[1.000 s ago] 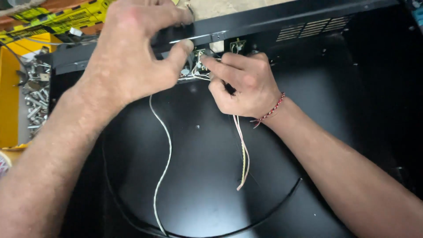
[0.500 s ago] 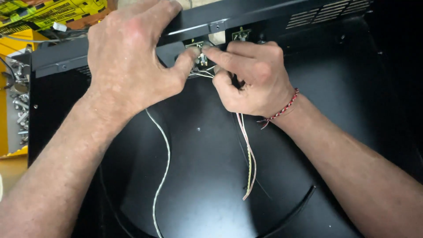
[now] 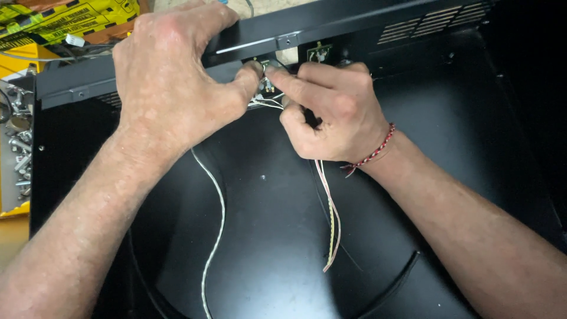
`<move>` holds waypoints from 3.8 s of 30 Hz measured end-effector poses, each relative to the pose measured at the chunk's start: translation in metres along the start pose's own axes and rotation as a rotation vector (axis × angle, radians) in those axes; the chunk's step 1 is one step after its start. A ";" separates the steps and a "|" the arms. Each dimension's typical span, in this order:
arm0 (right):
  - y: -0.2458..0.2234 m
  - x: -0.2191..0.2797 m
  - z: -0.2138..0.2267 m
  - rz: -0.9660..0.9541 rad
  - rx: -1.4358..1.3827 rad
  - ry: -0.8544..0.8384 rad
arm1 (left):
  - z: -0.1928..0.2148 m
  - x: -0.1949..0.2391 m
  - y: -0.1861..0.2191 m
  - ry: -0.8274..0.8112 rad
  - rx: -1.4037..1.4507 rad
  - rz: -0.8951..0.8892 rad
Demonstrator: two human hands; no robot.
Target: The person connects and adjusts wires inside an open black electronic device, using a screwdriver to tighten terminal screws and organizing the wires by hand. The work continues throughout the clip with repeated tightening and repositioning of wires.
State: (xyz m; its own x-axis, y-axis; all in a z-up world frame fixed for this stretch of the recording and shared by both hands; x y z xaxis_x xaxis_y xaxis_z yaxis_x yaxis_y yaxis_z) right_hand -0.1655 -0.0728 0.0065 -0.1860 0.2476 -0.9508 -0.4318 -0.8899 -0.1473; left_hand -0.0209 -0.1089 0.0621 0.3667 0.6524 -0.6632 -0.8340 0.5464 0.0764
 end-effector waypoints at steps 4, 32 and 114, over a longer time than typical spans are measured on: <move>-0.001 0.001 -0.001 0.030 0.049 -0.025 | -0.001 -0.002 -0.001 -0.039 0.012 0.056; 0.002 -0.011 0.029 -0.086 0.173 0.281 | -0.005 -0.004 -0.005 -0.050 -0.115 0.098; 0.002 0.004 -0.008 -0.091 0.138 -0.067 | -0.009 -0.029 -0.008 -0.671 0.034 0.351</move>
State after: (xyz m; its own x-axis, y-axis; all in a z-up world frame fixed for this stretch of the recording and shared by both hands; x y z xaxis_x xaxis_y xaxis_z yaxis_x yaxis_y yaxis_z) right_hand -0.1603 -0.0764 0.0001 -0.1975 0.3538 -0.9142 -0.5659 -0.8027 -0.1883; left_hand -0.0284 -0.1368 0.0742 0.2635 0.9647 -0.0014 -0.9388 0.2567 0.2299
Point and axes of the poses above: each hand's wrist, its own x-axis away from the middle knuckle, its own z-axis out of the back of the hand, y = z × x, the point moved 8 cm from there along -x, towards the middle knuckle, and after that the axes turned 11 degrees about y, right-handed, at the moved point
